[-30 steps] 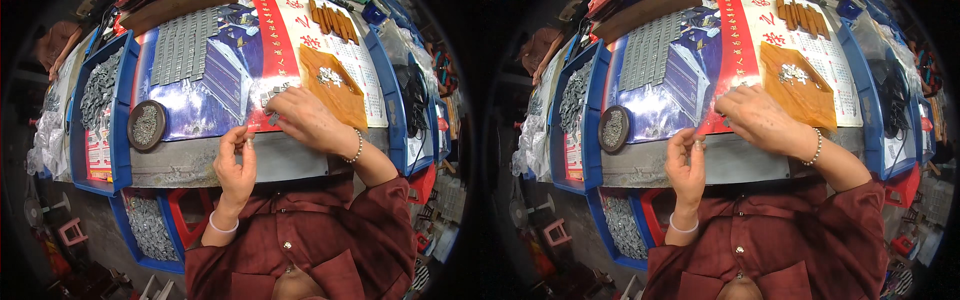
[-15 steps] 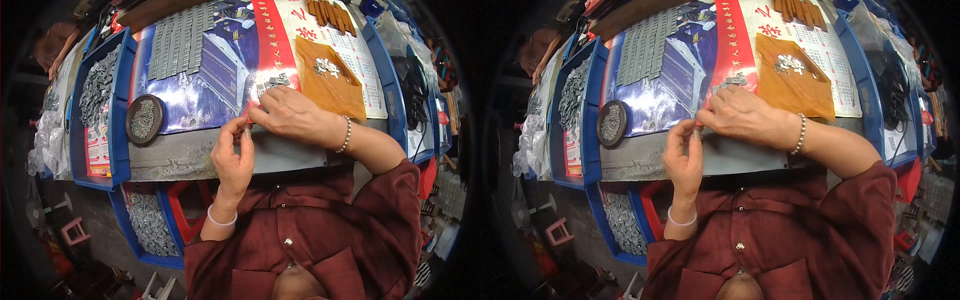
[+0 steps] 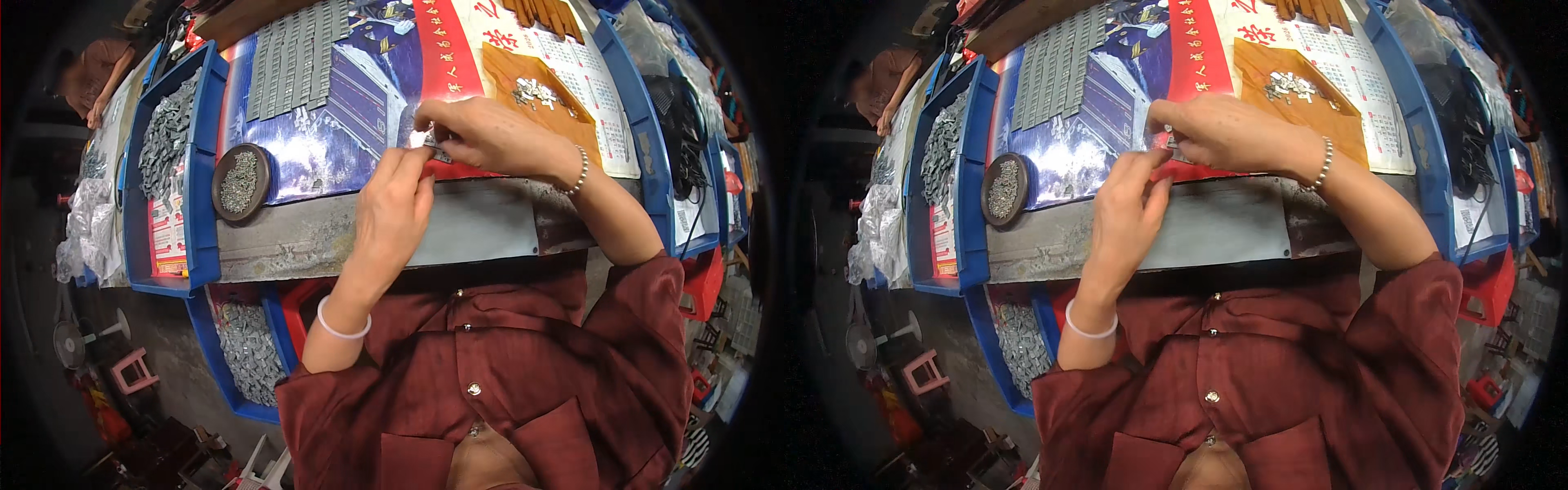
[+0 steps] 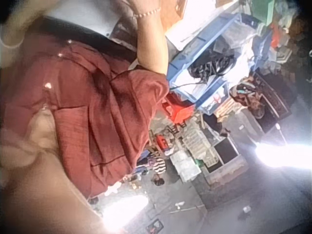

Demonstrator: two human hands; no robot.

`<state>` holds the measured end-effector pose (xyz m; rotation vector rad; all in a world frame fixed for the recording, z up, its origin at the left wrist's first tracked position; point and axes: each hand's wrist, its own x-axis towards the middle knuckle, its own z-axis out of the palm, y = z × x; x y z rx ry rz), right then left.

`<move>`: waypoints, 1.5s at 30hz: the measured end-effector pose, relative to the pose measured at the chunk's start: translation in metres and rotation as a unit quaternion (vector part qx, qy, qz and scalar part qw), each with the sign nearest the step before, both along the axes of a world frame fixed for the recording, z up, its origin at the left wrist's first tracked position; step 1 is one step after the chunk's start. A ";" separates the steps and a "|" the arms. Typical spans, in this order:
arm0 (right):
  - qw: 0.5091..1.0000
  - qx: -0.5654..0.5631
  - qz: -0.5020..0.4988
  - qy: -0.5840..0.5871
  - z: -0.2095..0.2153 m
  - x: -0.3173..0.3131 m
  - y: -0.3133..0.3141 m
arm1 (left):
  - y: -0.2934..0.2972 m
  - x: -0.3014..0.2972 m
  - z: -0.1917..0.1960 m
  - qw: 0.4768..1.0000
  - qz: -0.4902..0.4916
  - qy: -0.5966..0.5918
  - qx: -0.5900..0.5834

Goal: Assembling small hardware components by manually inserting plastic pieces into metal housings.

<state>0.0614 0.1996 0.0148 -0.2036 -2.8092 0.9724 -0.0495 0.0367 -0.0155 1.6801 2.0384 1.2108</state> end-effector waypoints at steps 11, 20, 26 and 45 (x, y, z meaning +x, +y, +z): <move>0.990 -0.049 -0.092 0.093 0.034 0.069 -0.032 | 0.031 -0.009 0.000 0.937 -0.128 0.325 -0.003; 0.973 -0.135 -0.139 0.121 0.018 0.098 -0.056 | 0.047 -0.006 0.008 0.803 -0.228 0.550 -0.026; 0.964 -0.169 -0.149 0.141 0.010 0.104 -0.059 | 0.051 -0.012 0.010 0.793 -0.246 0.558 -0.009; 0.966 -0.011 -0.220 0.137 -0.018 0.063 -0.058 | 0.048 -0.015 0.012 0.852 -0.254 0.456 -0.036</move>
